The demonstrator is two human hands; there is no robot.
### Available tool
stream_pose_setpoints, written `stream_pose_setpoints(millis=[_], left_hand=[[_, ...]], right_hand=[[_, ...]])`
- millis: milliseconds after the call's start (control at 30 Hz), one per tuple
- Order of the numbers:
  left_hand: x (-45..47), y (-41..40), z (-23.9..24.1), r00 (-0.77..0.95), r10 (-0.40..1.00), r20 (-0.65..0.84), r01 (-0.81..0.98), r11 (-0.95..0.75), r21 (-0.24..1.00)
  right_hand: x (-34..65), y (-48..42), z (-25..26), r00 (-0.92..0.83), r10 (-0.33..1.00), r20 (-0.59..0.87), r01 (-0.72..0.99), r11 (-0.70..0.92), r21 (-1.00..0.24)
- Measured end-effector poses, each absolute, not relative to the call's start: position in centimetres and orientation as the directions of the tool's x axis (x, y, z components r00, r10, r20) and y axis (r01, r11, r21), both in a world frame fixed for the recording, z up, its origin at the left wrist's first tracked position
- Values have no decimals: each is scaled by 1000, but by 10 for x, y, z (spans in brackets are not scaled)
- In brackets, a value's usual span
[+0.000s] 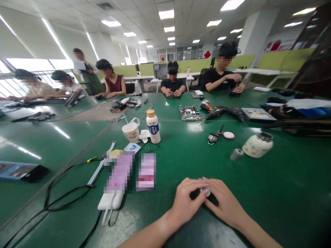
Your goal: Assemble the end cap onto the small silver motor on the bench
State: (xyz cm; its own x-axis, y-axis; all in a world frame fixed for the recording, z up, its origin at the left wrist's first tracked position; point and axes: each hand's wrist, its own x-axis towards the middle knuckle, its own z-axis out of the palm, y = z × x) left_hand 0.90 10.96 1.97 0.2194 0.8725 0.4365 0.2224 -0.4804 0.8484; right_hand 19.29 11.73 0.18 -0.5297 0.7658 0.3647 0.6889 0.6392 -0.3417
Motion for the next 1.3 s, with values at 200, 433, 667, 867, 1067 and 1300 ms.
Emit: stream_pose_setpoints(millis=[200,433,667,867,1067,1300], left_hand=[[10,109,23,185,882,433,191,-465,865],[13,113,20,132,888,439,120,-454,883],[15,121,14,104,861,498,80,-506,859],[11,122,20,149,883,445,104,-461,881],[9,121,25,190,877,441,157,-471,868],[8,119,16,120,830,545,343,-550,762]], right_hand=[[193,113,-3,-533,788,309,722,613,-319],[200,117,-17,-557,731,394,709,665,-233],[203,124,-17,-595,682,425,686,706,-173],[202,122,-17,-554,724,412,708,669,-226],[194,121,-12,-507,764,400,720,630,-291],[184,118,-6,-427,791,439,734,587,-343]])
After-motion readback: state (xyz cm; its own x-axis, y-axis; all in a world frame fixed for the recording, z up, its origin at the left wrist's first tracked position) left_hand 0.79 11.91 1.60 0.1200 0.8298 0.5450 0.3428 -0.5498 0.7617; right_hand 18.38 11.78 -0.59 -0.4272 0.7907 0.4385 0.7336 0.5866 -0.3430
